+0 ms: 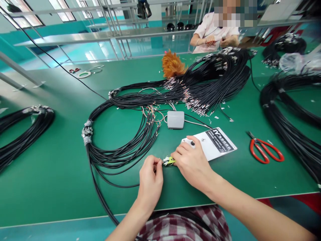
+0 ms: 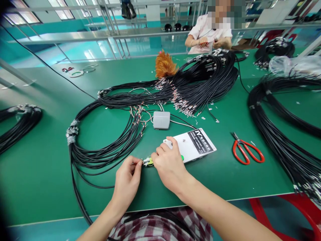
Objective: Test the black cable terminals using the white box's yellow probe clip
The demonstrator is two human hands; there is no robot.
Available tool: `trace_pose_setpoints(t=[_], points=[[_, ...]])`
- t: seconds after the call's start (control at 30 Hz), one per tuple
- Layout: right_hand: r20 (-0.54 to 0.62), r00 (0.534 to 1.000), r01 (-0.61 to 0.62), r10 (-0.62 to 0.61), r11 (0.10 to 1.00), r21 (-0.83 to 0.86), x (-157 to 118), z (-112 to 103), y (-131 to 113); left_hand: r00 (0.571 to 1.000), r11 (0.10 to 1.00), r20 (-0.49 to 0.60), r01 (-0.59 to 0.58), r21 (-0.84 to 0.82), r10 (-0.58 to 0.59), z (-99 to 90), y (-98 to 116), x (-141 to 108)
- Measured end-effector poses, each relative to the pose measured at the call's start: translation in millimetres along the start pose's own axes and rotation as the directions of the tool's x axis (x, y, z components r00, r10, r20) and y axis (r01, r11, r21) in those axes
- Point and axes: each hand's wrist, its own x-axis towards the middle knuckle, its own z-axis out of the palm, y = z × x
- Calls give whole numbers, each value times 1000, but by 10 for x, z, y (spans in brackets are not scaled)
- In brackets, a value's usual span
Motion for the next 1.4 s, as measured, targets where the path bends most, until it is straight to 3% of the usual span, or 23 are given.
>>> trace_pose_setpoints(t=[0.2, 0.33, 0.4, 0.47, 0.53, 0.67, 0.9, 1.1, 1.2, 1.3, 1.4], points=[[-11, 999, -37, 37, 999, 33, -30, 7, -65, 1000, 1000, 0, -19, -7, 19, -1, -16, -20], [-154, 983, -68, 100, 978, 197, -199, -119, -25, 1000, 999, 4, -27, -24, 27, -9, -25, -27], [-283, 938, -118, 201, 952, 284, -374, -175, 21, 1000, 999, 8, -26, -37, 26, -14, -34, -26], [-412, 854, -188, 319, 926, 328, -576, -186, 53, 1000, 999, 18, -19, -47, 20, -18, -51, -21], [-465, 795, -240, 391, 905, 351, -756, -144, 48, 999, 999, 33, -8, -53, 10, -20, -71, -14], [-462, 785, -260, 413, 896, 359, -925, 22, -30, 999, 998, 38, 5, -62, -3, -19, -91, -5], [-521, 721, -345, 457, 889, 303, -897, 187, -6, 999, 997, 10, 42, -67, -42, -100, -104, -44], [-503, 774, -264, 384, 918, 295, -949, 136, -2, 996, 983, 18, 87, -161, -85, -261, -108, -39], [-522, 777, -195, 352, 923, 331, -996, 124, -94, 998, 971, 13, 66, -230, -65, -330, -69, 61], [-535, 795, -101, 287, 932, 349, -1034, 158, -192, 997, 962, -73, -8, -274, -12, -433, -32, 339], [-514, 818, -72, 260, 931, 357, -1050, 220, -228, 971, 962, -236, -103, -255, 42, -585, -9, 805]])
